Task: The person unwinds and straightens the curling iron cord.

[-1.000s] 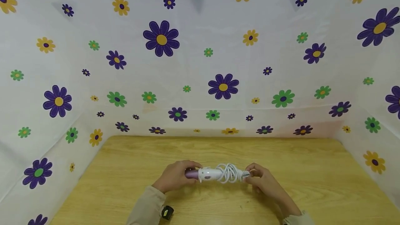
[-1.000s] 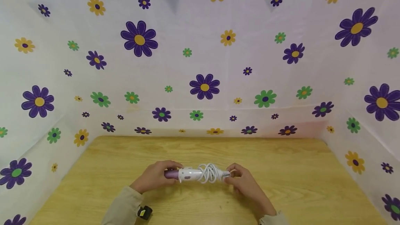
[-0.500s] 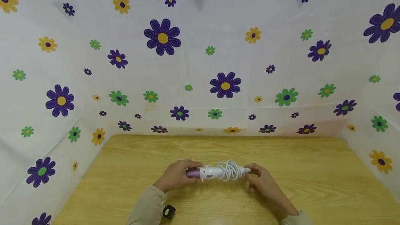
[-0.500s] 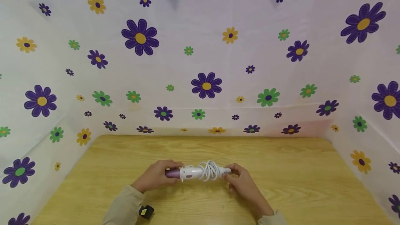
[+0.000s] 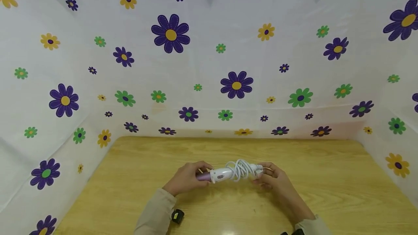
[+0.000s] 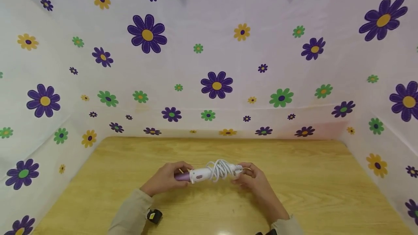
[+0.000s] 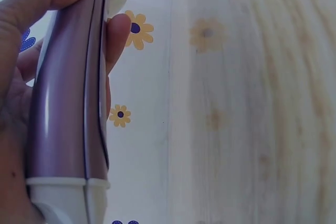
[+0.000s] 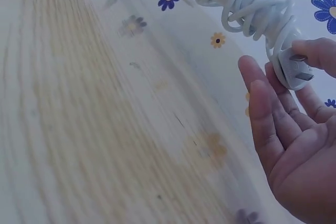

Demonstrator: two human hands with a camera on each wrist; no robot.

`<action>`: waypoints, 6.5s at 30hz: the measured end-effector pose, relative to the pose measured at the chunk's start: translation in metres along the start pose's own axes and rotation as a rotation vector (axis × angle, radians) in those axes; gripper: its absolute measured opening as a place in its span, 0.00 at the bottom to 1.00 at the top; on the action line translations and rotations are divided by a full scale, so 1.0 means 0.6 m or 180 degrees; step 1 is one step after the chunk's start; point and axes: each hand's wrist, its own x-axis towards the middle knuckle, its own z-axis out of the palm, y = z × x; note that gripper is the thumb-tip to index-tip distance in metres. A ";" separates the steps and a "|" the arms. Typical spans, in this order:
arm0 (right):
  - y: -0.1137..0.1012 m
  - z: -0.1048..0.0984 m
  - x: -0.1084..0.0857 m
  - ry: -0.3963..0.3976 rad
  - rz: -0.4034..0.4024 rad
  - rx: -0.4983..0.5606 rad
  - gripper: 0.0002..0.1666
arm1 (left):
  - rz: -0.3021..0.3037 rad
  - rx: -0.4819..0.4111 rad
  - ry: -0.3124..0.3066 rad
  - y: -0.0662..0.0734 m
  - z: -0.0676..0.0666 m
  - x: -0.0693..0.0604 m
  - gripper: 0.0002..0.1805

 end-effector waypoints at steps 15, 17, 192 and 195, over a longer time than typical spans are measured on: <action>-0.010 0.005 0.002 0.0438 0.0270 -0.0164 0.15 | 0.0021 0.0290 0.0068 0.013 -0.008 -0.002 0.20; -0.011 0.005 0.003 0.0503 0.0323 -0.0153 0.16 | 0.0075 0.0400 0.0099 0.019 -0.008 -0.003 0.21; -0.001 0.015 0.006 0.0250 -0.0150 0.0017 0.18 | 0.0128 -0.0155 -0.0158 0.007 -0.026 -0.010 0.23; 0.001 0.011 0.007 0.0048 -0.0168 0.0024 0.20 | 0.0163 -0.0109 -0.0144 0.007 -0.027 -0.010 0.23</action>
